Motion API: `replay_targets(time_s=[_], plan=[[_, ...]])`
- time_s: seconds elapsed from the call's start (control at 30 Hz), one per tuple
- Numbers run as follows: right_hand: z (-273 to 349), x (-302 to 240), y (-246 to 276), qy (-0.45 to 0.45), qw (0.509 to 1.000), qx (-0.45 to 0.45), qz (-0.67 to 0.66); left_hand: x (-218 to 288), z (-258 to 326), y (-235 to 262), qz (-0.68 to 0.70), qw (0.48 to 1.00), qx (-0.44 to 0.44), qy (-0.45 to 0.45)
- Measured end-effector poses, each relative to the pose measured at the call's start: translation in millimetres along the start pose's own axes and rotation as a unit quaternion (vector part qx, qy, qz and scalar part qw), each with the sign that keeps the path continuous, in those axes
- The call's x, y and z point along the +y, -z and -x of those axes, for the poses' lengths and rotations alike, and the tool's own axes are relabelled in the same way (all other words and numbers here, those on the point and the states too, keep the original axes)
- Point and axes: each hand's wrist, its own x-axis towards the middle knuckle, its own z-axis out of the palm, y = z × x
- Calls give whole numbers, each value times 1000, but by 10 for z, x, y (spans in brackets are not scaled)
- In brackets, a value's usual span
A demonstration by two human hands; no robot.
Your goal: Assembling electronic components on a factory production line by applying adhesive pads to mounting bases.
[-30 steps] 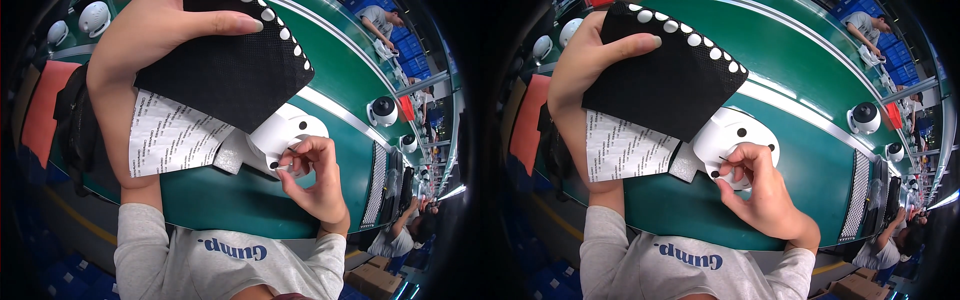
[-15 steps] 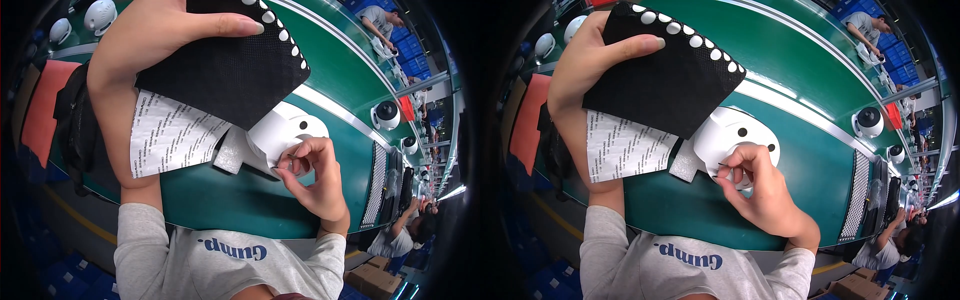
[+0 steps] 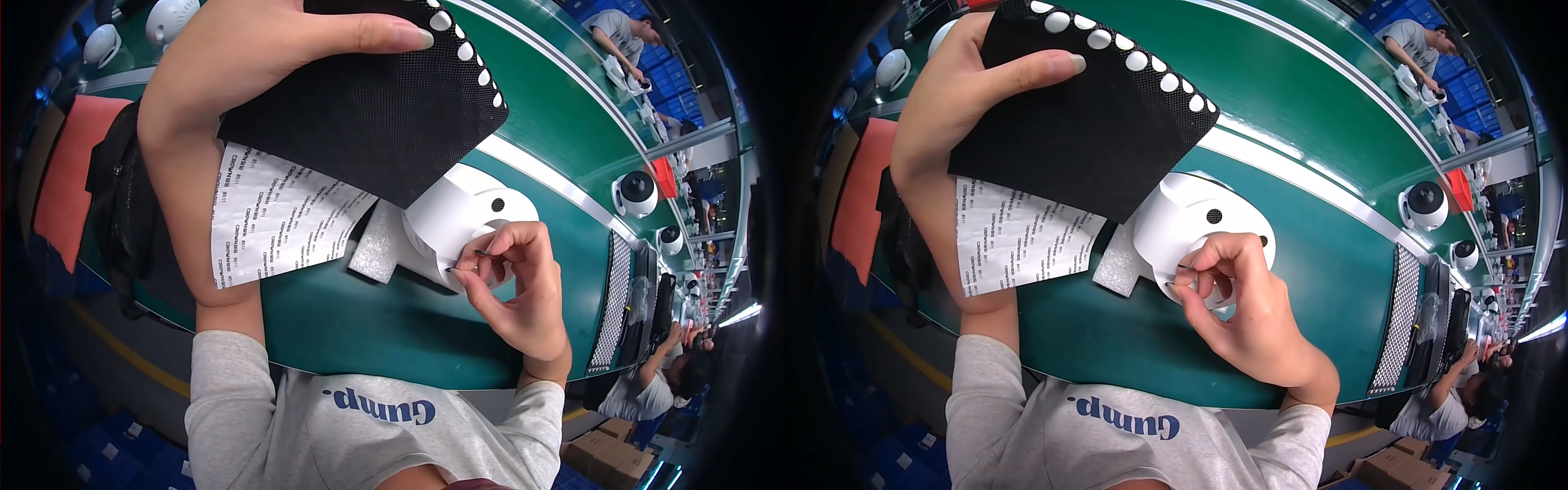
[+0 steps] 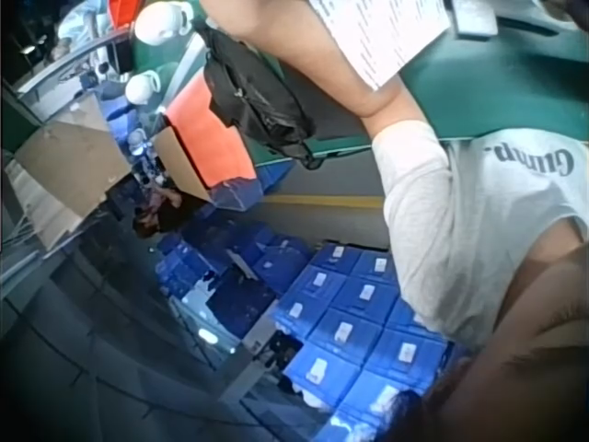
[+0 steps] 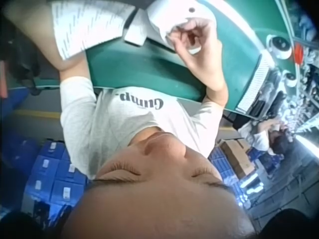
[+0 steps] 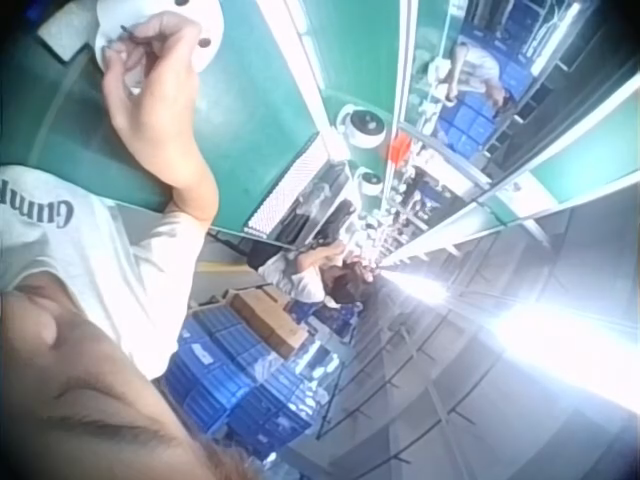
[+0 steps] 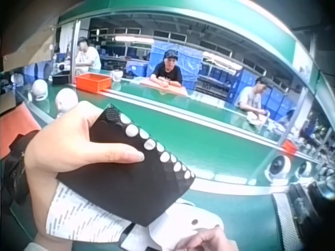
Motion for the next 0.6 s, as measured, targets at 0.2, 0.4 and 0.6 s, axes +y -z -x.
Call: replay_targets(time_s=[0.2,0.4,0.6], plan=[[-42,-76,-18,-8,1000,-4,28,5,30,44,7,1000,3,6],[-86,-82,-42,-57,997,13,45,56,-72,-29,40,999,12,-6],[-146,-134,-84,-75,997,5,29,540,-273,-199,-207,778,193,561]])
